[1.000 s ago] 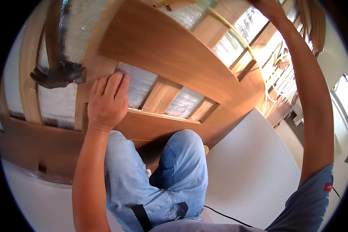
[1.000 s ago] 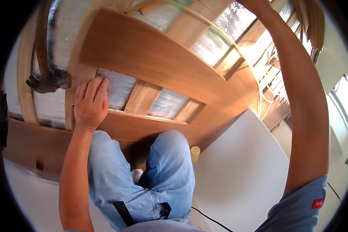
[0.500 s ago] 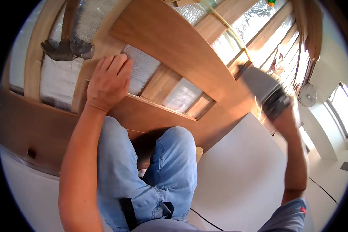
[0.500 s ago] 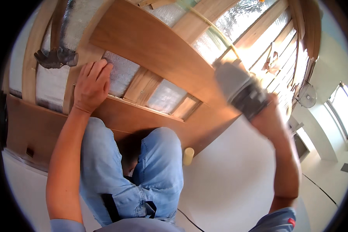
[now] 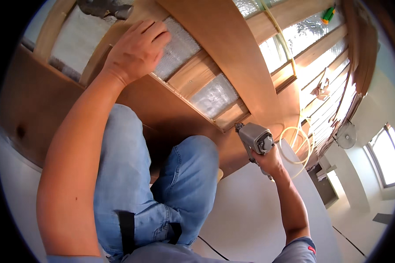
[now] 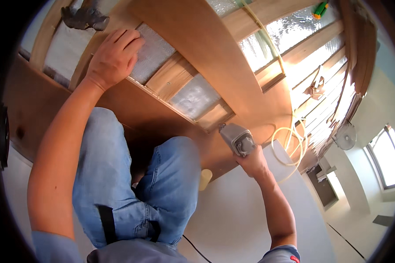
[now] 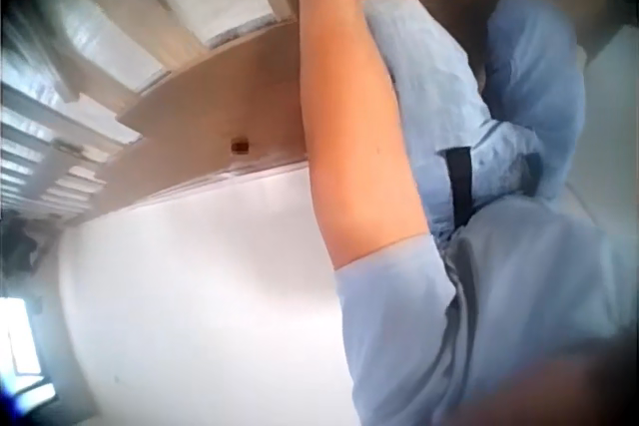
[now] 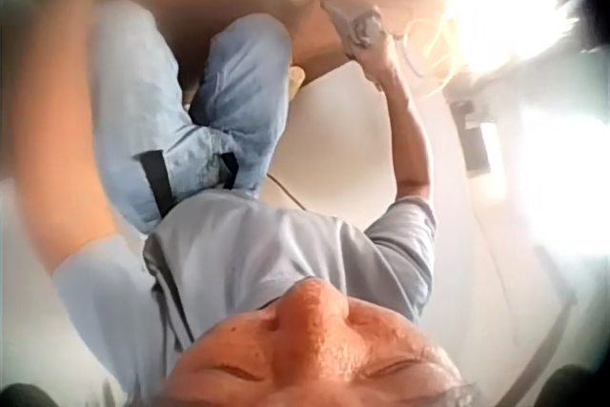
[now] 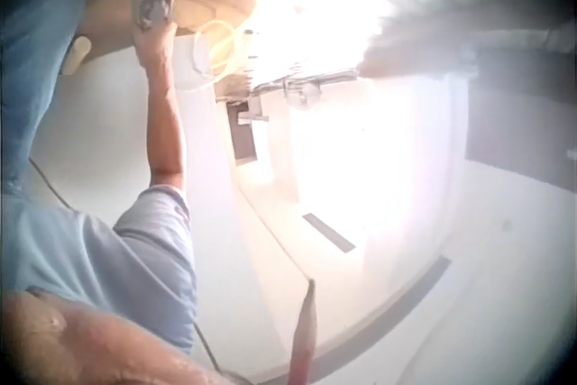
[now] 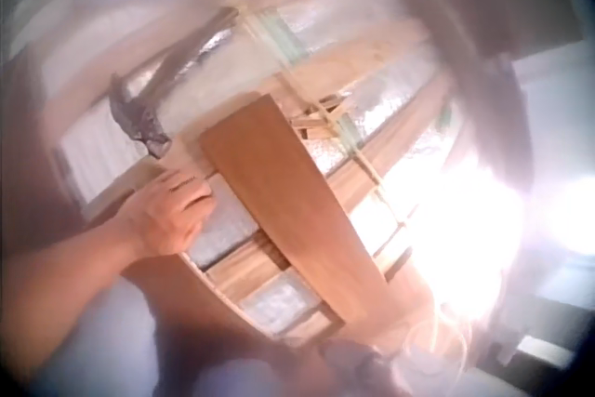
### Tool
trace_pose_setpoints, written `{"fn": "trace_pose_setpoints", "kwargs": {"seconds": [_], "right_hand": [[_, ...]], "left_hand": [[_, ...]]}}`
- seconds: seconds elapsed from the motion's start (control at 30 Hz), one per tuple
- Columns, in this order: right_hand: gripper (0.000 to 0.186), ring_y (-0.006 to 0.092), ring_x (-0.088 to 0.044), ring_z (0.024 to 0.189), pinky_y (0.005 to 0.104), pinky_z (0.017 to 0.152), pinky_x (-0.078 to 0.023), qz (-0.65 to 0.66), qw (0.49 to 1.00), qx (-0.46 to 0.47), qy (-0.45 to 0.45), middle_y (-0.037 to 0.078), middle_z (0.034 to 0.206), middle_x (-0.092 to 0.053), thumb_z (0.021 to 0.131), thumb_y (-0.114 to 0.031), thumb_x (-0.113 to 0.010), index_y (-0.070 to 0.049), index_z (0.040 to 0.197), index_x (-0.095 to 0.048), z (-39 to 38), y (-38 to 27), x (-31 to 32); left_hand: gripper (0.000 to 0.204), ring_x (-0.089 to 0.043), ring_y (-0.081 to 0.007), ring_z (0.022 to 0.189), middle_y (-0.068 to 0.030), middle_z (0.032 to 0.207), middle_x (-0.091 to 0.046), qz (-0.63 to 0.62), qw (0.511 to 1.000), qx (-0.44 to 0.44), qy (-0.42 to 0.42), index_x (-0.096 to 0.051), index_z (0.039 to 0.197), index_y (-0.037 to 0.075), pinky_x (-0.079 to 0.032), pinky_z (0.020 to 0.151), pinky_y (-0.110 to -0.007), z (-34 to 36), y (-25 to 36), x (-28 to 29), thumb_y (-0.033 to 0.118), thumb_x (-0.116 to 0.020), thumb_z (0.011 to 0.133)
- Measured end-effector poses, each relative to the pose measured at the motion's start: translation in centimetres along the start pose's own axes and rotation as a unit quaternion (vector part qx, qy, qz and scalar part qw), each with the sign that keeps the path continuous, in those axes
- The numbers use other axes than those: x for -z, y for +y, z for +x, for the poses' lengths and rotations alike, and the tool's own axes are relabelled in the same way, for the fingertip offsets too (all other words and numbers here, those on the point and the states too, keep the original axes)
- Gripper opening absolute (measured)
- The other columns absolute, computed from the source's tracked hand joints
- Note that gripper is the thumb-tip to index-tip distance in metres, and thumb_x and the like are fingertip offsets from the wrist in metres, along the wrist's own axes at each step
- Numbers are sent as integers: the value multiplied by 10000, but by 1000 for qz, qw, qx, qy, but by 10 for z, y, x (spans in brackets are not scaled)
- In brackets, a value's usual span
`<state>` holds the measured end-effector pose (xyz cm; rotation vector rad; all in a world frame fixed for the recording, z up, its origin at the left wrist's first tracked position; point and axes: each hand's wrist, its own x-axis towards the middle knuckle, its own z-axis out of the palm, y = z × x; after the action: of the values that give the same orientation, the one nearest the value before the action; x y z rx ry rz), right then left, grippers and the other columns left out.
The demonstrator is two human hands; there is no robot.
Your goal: The person installs laminate flooring by applying glue to the tongue of a plank, positioning the plank against the existing row, tapping it into place with a hammer and a scrap piece of wood, and securing it using a pneumatic nail gun.
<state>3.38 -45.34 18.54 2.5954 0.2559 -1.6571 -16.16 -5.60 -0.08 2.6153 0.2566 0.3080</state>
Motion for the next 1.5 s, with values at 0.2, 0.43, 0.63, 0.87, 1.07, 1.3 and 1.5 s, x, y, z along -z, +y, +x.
{"fn": "trace_pose_setpoints", "kwargs": {"seconds": [0.2, 0.43, 0.63, 0.87, 1.07, 1.3, 1.5], "right_hand": [[228, 173, -635, 630, 363, 609, -522, -46, 999, -9, -12, 123, 686, -675, 816, -143, -775, 56, 884, -690, 6, -8, 0], [207, 170, -645, 604, 361, 587, -518, -54, 998, -17, -35, 111, 639, -662, 807, -126, -756, 62, 858, -688, 7, -31, 4], [249, 333, -735, 760, 415, 698, -553, -112, 993, 1, -37, 202, 766, -711, 801, -155, -779, 50, 920, -702, 6, -34, 0], [228, 449, -699, 913, 460, 761, -560, -196, 979, 29, -39, 248, 881, -720, 816, -148, -747, 27, 958, -711, 2, -23, -6], [232, 461, -681, 939, 468, 779, -560, -178, 982, 36, -44, 254, 903, -714, 824, -151, -735, 9, 991, -713, 1, -36, -6], [244, 436, -702, 939, 458, 779, -555, -195, 979, -4, -53, 254, 912, -721, 841, -173, -721, 8, 1005, -714, 3, -48, -1], [279, 417, -720, 875, 438, 749, -554, -121, 991, -45, -33, 239, 883, -724, 833, -197, -728, 21, 1006, -709, 16, -26, 17]], "left_hand": [[317, -591, -273, 1105, -61, 1125, -606, -4, 1000, 0, 13, -654, 1077, 74, -511, 989, -388, -1, 3, -3, 40, -712, 767], [260, -584, -260, 1087, -49, 1087, -595, -2, 1000, 3, 10, -639, 1022, 89, -508, 994, -380, -2, 1, -4, 48, -710, 775], [223, -577, -261, 1042, -59, 1049, -585, -24, 999, -4, 49, -619, 971, 87, -508, 978, -378, -2, 0, -7, 48, -698, 766], [201, -580, -266, 1030, -70, 1024, -580, -24, 998, -13, 60, -606, 941, 84, -512, 977, -378, -1, 0, -7, 59, -703, 767], [211, -580, -263, 1030, -65, 1025, -577, -15, 998, -17, 54, -607, 950, 88, -511, 981, -379, -2, 0, -8, 59, -706, 765], [186, -580, -261, 1018, -57, 1024, -577, -11, 999, -11, 52, -605, 939, 96, -513, 959, -376, -2, -3, -6, 78, -691, 775], [179, -579, -258, 1008, -55, 1011, -578, -1, 999, -23, 45, -607, 936, 101, -517, 941, -374, 1, -4, -7, 71, -683, 778]]}}
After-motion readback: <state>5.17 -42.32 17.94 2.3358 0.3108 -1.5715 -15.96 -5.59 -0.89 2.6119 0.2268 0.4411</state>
